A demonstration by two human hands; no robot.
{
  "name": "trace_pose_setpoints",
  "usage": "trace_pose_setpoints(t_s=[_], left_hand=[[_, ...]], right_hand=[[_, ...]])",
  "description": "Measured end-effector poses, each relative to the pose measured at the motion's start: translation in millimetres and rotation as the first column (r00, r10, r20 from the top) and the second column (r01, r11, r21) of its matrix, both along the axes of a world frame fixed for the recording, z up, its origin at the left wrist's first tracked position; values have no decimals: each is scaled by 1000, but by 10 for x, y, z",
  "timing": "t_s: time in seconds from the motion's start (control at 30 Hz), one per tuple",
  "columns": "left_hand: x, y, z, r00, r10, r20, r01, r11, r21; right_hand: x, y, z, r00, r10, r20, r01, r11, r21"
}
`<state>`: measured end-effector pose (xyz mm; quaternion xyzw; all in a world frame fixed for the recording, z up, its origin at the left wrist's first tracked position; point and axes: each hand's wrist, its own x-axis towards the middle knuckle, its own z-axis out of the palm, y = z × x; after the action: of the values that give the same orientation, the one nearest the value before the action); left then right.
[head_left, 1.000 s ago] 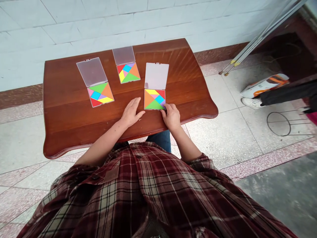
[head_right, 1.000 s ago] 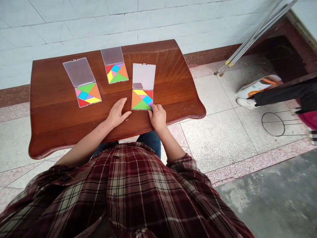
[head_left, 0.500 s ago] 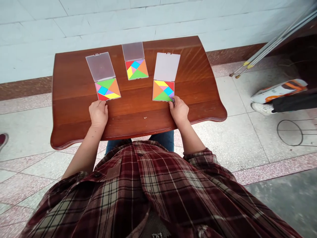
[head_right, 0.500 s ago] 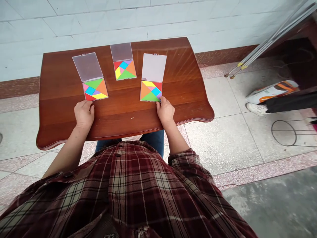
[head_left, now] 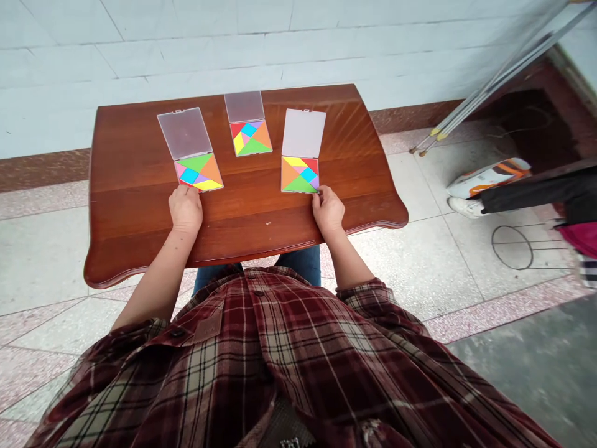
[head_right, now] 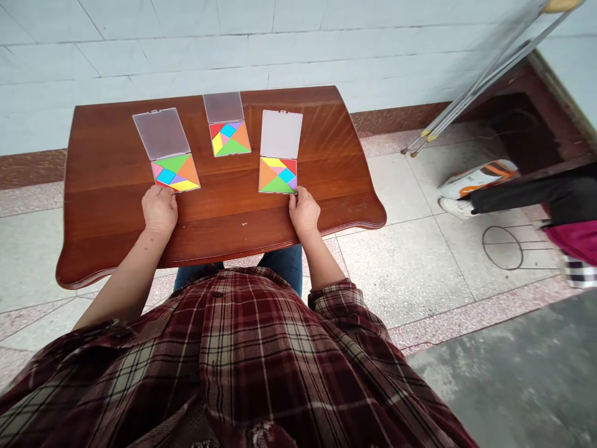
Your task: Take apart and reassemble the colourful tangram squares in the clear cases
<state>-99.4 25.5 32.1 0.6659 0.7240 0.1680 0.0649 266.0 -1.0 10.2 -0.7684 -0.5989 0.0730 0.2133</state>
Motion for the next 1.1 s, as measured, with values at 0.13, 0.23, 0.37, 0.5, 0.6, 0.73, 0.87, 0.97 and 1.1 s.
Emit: trace_pose_setpoints(t_s=[0.13, 0.23, 0.37, 0.5, 0.6, 0.73, 0.87, 0.97, 1.1], left_hand=[[29, -31, -17, 1000, -1, 31, -1, 998, 57], [83, -138, -24, 999, -1, 36, -1, 998, 64], [168, -365, -27, 999, -21, 38, 19, 998, 60], [265, -665, -30, 994, -108, 0, 108, 991, 84], [370, -888, -25, 985, -174, -14, 175, 982, 73], [549, -1088, 1, 969, -242, -39, 243, 970, 14], [707, -1174, 39, 950, -309, -31, 306, 949, -75], [767, -1210, 46, 931, -366, -10, 362, 925, -115], [701, -1192, 33, 909, -411, 72, 414, 909, -41]], right_hand=[[12, 9, -4, 1000, -8, -29, 8, 1000, -5], [9, 7, 18, 999, -14, -37, 13, 1000, -17], [5, -6, 52, 1000, -15, -24, 14, 999, -41], [10, -23, 50, 1000, 1, -15, -2, 999, -44], [28, -24, 29, 1000, 13, -22, -13, 1000, -22], [69, -10, 15, 998, 14, -64, -13, 1000, 21], [-19, -72, 27, 988, 40, -151, -26, 996, 90], [-279, -219, 58, 957, 175, -233, -155, 983, 102], [-703, -434, 162, 837, 490, -244, -501, 865, 18]])
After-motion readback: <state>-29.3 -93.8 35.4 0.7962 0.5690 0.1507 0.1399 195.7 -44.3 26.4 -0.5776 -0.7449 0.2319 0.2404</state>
